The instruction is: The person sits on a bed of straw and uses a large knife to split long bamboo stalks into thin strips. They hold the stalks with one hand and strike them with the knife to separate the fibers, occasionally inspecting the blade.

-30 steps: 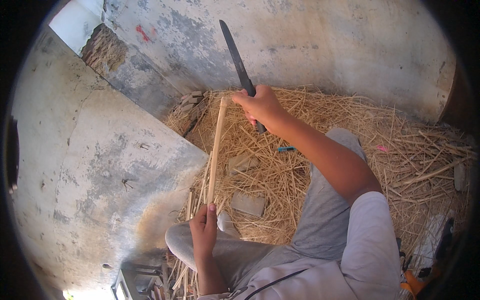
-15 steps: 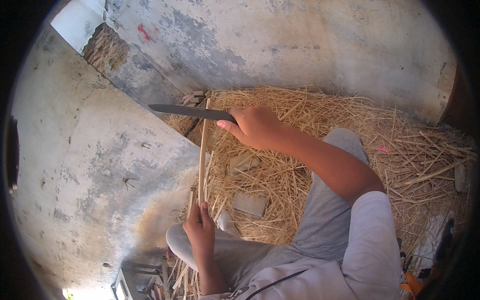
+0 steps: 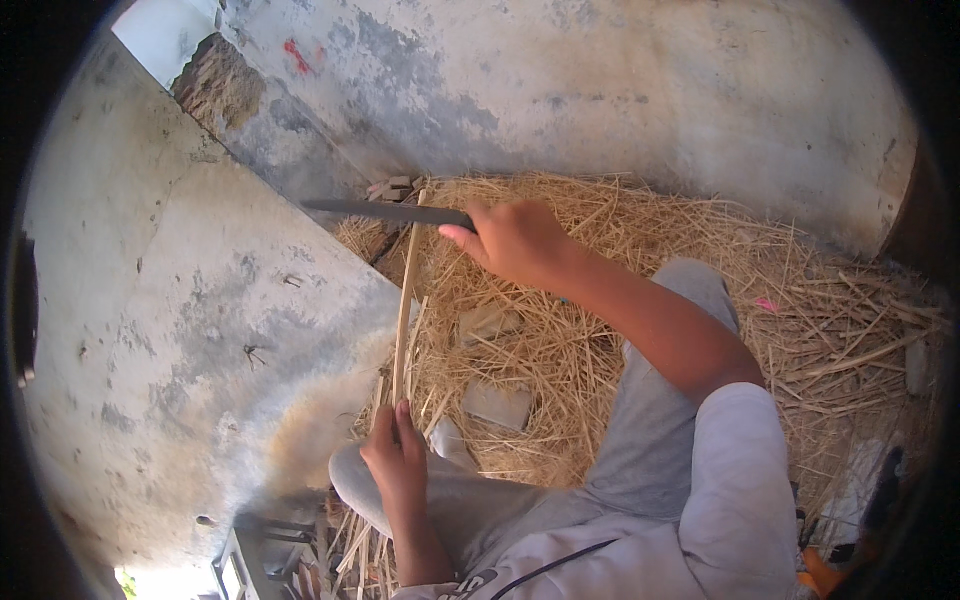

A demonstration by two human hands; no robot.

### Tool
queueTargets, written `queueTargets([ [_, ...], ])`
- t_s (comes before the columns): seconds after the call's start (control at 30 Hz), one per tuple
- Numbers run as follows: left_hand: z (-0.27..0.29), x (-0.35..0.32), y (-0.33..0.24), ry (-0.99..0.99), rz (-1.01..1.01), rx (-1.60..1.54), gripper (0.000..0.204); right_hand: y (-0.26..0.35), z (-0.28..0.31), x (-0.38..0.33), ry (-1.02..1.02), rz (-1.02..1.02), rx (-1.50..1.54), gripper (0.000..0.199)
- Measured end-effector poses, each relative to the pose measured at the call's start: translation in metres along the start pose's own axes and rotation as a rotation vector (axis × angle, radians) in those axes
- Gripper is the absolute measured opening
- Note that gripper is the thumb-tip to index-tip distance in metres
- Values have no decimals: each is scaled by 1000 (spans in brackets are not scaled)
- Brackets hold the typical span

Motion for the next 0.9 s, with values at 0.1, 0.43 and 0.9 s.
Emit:
queueTargets([
  [0.1, -4, 0, 9, 23, 28, 27, 28, 22, -8, -13, 26, 83, -121, 43],
  [0.43, 0, 0, 5, 7, -53, 149, 27, 11, -27, -14, -24, 171, -140, 47],
  [0.9, -11, -2, 1, 95, -65, 177, 27, -7, -32, -18, -79, 176, -323, 43],
])
Point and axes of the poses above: each hand's wrist, its own x-axis towards the middle knuckle, its own z-axis out of the back of the hand, y = z × x, the point moved 7 cm from there along x, towards the middle knuckle, and after that the axes turned 12 degrees about -x, right-handed, at the moved point
